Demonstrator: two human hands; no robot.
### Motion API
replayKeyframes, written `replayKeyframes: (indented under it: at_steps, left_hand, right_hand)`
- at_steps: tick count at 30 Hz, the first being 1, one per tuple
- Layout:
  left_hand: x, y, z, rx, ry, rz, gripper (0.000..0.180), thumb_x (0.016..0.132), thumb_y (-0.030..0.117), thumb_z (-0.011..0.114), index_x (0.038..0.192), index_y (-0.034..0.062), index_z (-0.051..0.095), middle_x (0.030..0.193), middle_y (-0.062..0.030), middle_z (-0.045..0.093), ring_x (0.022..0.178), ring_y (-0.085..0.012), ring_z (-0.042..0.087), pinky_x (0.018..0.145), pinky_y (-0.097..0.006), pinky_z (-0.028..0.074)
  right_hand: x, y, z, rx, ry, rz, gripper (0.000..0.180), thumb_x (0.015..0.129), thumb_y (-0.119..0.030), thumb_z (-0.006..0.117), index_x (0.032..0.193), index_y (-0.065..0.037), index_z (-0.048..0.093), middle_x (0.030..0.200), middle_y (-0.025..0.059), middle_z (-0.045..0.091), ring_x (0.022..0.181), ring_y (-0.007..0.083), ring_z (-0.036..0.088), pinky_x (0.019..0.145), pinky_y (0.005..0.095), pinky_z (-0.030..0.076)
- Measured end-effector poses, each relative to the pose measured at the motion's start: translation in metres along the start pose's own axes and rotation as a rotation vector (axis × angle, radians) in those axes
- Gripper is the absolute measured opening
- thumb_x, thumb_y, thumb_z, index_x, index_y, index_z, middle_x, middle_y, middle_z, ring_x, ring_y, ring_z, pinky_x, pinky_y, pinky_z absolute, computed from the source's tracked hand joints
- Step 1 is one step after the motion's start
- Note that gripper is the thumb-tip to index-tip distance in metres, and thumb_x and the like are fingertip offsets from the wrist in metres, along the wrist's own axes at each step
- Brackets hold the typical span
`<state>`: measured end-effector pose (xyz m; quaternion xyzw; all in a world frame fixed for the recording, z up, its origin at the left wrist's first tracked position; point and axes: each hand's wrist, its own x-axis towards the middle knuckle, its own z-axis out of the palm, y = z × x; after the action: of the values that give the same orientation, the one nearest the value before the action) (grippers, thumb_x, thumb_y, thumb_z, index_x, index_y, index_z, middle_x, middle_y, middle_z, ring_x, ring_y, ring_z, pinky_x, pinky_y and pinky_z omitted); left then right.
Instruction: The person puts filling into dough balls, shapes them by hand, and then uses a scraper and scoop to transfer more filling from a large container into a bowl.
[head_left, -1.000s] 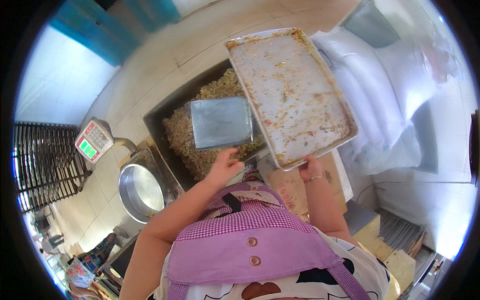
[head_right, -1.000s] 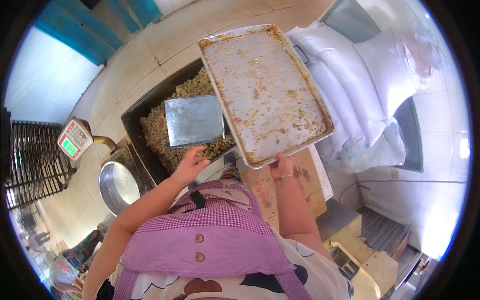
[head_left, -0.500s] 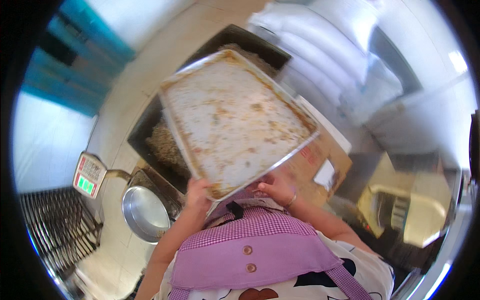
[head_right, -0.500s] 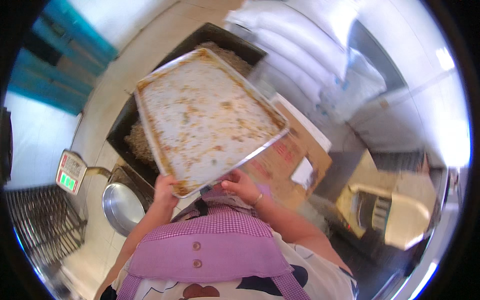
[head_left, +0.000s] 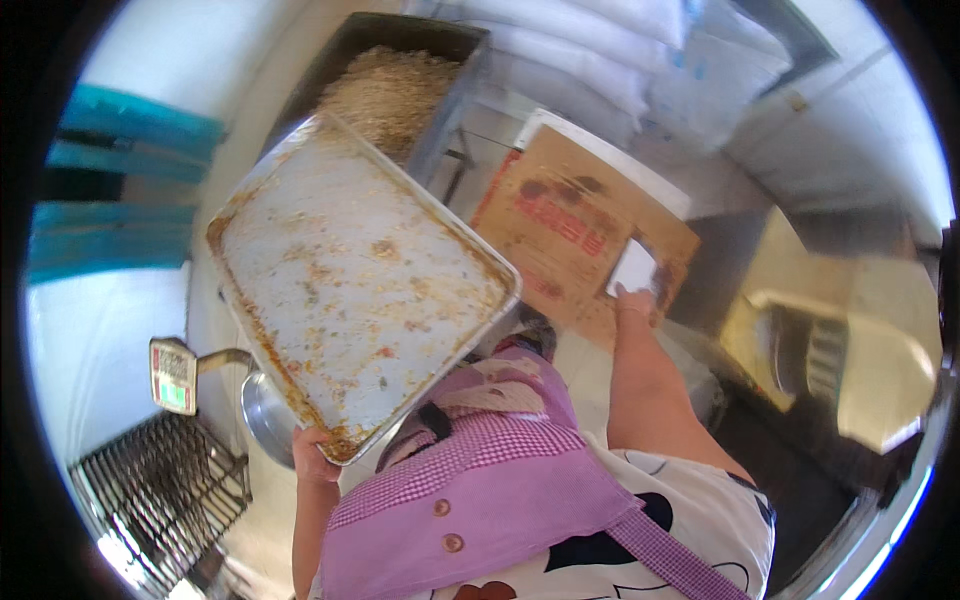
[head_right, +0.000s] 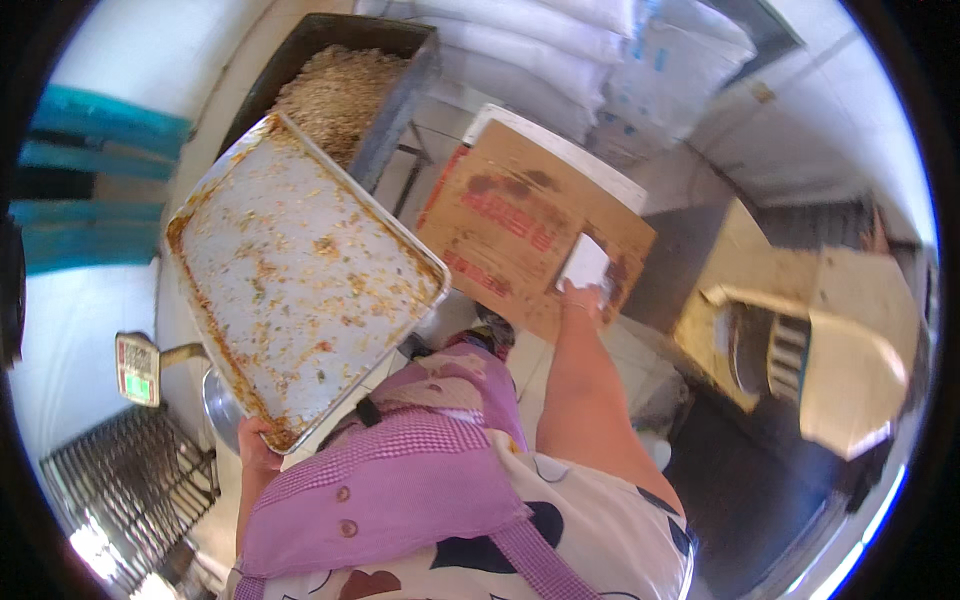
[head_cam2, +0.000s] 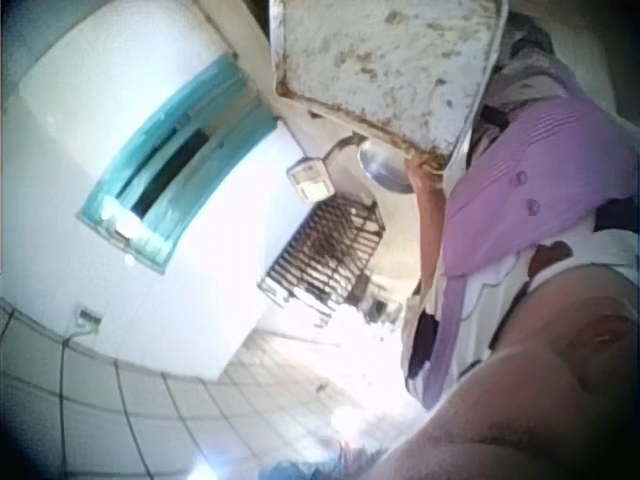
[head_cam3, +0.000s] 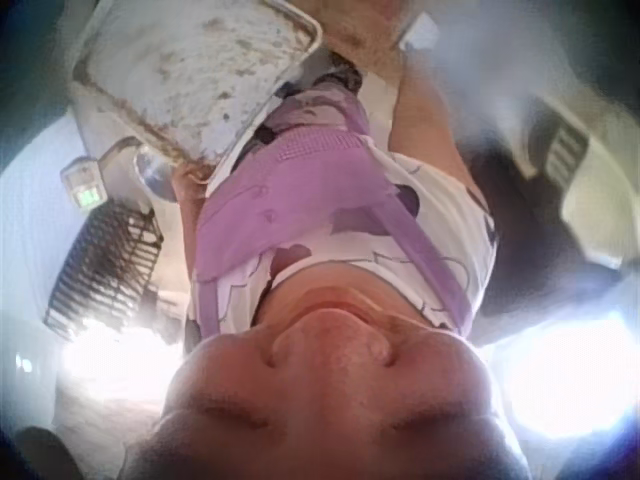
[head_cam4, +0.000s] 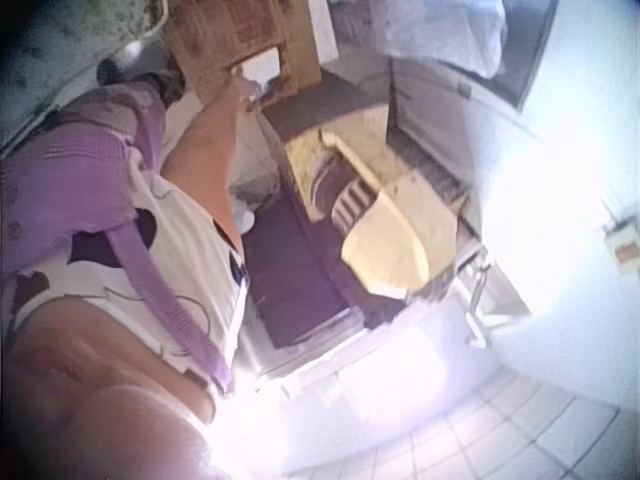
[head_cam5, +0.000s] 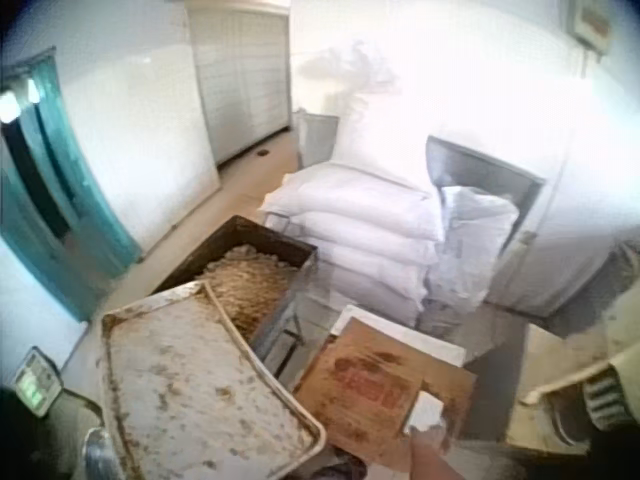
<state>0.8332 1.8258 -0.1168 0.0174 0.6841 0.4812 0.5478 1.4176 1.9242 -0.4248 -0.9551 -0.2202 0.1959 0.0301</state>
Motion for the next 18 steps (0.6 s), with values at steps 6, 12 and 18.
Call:
replayKeyframes:
  at_steps: [6, 12, 18]
  left_hand:
    - [-0.015, 0.001, 0.017, -0.058, 0.217, -0.017, 0.071, 0.061, 0.002, 0.045, 0.131, 0.0033, 0.046, 0.117, -0.0153, 0.059, 0.106, -0.0383, 0.060, 0.090, -0.054, 0.053]
    - [-0.020, -0.001, 0.022, -0.077, 0.210, -0.024, 0.075, 0.060, 0.004, 0.047, 0.135, 0.0019, 0.043, 0.124, -0.0169, 0.057, 0.110, -0.0368, 0.059, 0.093, -0.052, 0.052]
    - [-0.026, -0.003, 0.043, -0.183, 0.330, 0.108, 0.051, 0.098, 0.020, 0.056, 0.144, 0.0094, 0.039, 0.125, -0.0086, 0.057, 0.114, -0.0245, 0.056, 0.094, -0.042, 0.050]
  right_hand:
    - [0.003, -0.053, -0.021, -0.119, -0.099, 0.363, 0.104, 0.061, -0.062, 0.082, 0.132, 0.005, 0.046, 0.130, 0.0240, 0.055, 0.122, 0.0308, 0.055, 0.103, 0.0411, 0.044]
    - [0.004, -0.054, -0.041, -0.051, -0.094, 0.275, 0.108, 0.058, -0.053, 0.089, 0.133, 0.005, 0.038, 0.127, 0.0235, 0.058, 0.117, 0.0321, 0.059, 0.096, 0.0463, 0.048]
    - [0.007, -0.148, -0.106, 0.939, -0.171, -0.501, 0.026, 0.089, -0.006, 0.065, 0.112, 0.006, 0.060, 0.105, 0.0131, 0.068, 0.087, 0.0194, 0.066, 0.076, 0.0340, 0.056]
